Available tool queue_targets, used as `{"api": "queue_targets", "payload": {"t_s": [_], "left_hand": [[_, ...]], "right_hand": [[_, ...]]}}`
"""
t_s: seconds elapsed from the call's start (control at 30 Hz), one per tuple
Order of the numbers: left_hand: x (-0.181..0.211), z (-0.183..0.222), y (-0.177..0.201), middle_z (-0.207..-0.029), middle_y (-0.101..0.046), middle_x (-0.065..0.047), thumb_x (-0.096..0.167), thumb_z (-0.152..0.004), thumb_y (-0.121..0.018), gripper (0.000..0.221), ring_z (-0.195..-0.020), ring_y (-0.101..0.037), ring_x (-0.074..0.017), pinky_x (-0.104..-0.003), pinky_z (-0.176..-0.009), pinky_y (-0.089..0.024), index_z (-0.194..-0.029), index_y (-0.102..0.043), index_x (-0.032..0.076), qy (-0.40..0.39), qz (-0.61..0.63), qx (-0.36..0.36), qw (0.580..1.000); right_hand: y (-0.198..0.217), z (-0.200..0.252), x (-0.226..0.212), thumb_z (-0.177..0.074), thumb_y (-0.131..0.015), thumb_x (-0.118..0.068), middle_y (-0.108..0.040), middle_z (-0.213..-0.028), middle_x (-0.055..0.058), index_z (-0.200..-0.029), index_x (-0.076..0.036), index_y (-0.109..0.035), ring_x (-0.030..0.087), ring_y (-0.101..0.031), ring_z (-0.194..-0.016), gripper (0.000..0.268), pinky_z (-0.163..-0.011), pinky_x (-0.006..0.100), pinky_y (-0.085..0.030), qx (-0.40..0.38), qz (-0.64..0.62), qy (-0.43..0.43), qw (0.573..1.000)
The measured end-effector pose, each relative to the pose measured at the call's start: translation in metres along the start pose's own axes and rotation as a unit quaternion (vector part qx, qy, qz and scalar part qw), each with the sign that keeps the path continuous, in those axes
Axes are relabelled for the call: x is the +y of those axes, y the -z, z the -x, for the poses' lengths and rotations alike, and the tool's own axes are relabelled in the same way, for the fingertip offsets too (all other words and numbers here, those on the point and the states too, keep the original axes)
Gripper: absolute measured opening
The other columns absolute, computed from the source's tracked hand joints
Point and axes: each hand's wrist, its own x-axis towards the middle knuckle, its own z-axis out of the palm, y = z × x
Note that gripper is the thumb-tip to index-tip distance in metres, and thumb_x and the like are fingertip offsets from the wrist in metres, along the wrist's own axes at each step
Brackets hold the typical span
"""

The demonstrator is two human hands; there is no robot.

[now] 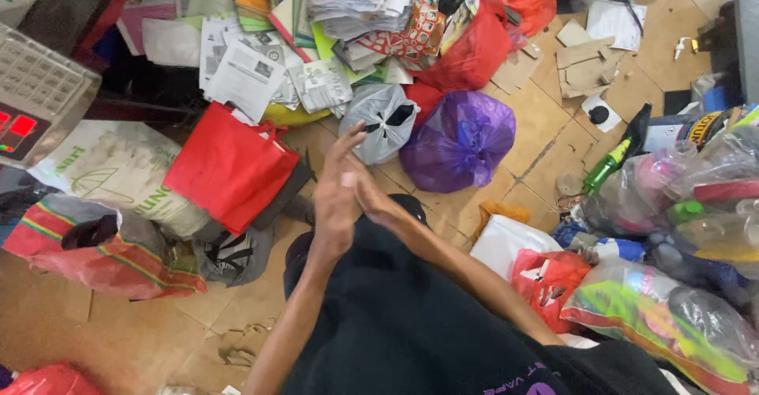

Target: Weighing various items on a digital scale and recording the values in a notebook.

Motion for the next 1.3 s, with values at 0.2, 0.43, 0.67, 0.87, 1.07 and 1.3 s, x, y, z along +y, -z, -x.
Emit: {"api": "queue_targets", "payload": {"t_s": [0.2, 0.43, 0.67, 0.87, 1.07, 1.3], "left_hand": [[-0.057, -0.009, 0.011, -0.163, -0.045, -0.021, 0.042, -0.113, -0.032, 0.06, -0.156, -0.04, -0.0313, -0.05, -0.13, -0.025, -0.153, -0.046, 0.0, -0.091, -0.263, -0.031, 0.96], [-0.138, -0.02, 0.027, -0.164, -0.039, -0.018, 0.064, -0.102, -0.036, 0.084, -0.154, -0.037, -0.0327, -0.045, -0.126, -0.03, -0.16, -0.032, 0.004, 0.234, 0.191, 0.171, 0.938], [-0.038, 0.005, 0.023, -0.162, -0.042, -0.027, 0.063, -0.106, -0.034, 0.091, -0.13, -0.046, -0.0352, -0.044, -0.102, -0.033, -0.168, -0.03, -0.003, 0.272, 0.664, 0.063, 0.694], [0.017, 0.013, 0.035, -0.154, -0.052, -0.032, 0.06, -0.104, -0.041, 0.082, -0.137, -0.057, -0.0464, -0.053, -0.125, -0.037, -0.152, -0.045, -0.006, 0.207, 0.451, -0.041, 0.867], [0.023, 0.022, 0.074, -0.153, -0.049, -0.027, 0.053, -0.102, -0.06, 0.08, -0.143, -0.046, -0.0383, -0.048, -0.127, -0.033, -0.155, -0.041, -0.003, 0.084, 0.312, 0.09, 0.942], [-0.14, 0.099, 0.135, -0.156, -0.034, -0.015, 0.039, -0.079, -0.088, 0.107, -0.144, -0.039, -0.0286, -0.049, -0.115, -0.034, -0.16, -0.022, 0.012, 0.239, 0.188, 0.077, 0.95]], "right_hand": [[-0.019, 0.028, -0.067, -0.112, -0.039, -0.039, -0.035, -0.162, 0.017, -0.164, -0.001, -0.025, 0.03, -0.037, -0.147, 0.066, -0.122, 0.046, -0.03, -0.036, -0.302, -0.104, 0.947], [-0.034, 0.017, -0.142, -0.104, -0.057, -0.046, -0.016, -0.176, 0.014, -0.169, -0.004, -0.011, 0.027, -0.016, -0.164, 0.091, -0.133, 0.039, -0.013, -0.088, -0.131, 0.007, 0.988], [-0.013, 0.022, -0.087, -0.074, -0.087, -0.057, 0.009, -0.175, 0.017, -0.165, -0.007, 0.016, 0.033, 0.006, -0.164, 0.146, -0.131, 0.047, -0.009, 0.004, 0.277, 0.134, 0.952], [-0.029, 0.031, -0.072, -0.077, -0.083, -0.054, -0.037, -0.162, 0.027, -0.157, -0.007, -0.012, 0.037, -0.033, -0.153, 0.117, -0.124, 0.049, -0.03, -0.16, 0.052, -0.14, 0.976], [-0.065, 0.011, -0.06, -0.097, -0.069, -0.039, -0.012, -0.174, 0.017, -0.168, -0.01, -0.001, 0.03, -0.013, -0.162, 0.102, -0.131, 0.042, -0.012, -0.065, -0.019, -0.009, 0.998], [-0.172, 0.025, -0.119, -0.11, -0.04, -0.043, -0.038, -0.168, 0.025, -0.162, 0.006, -0.034, 0.037, -0.037, -0.159, 0.072, -0.137, 0.047, -0.02, -0.123, -0.238, 0.016, 0.963]]}}
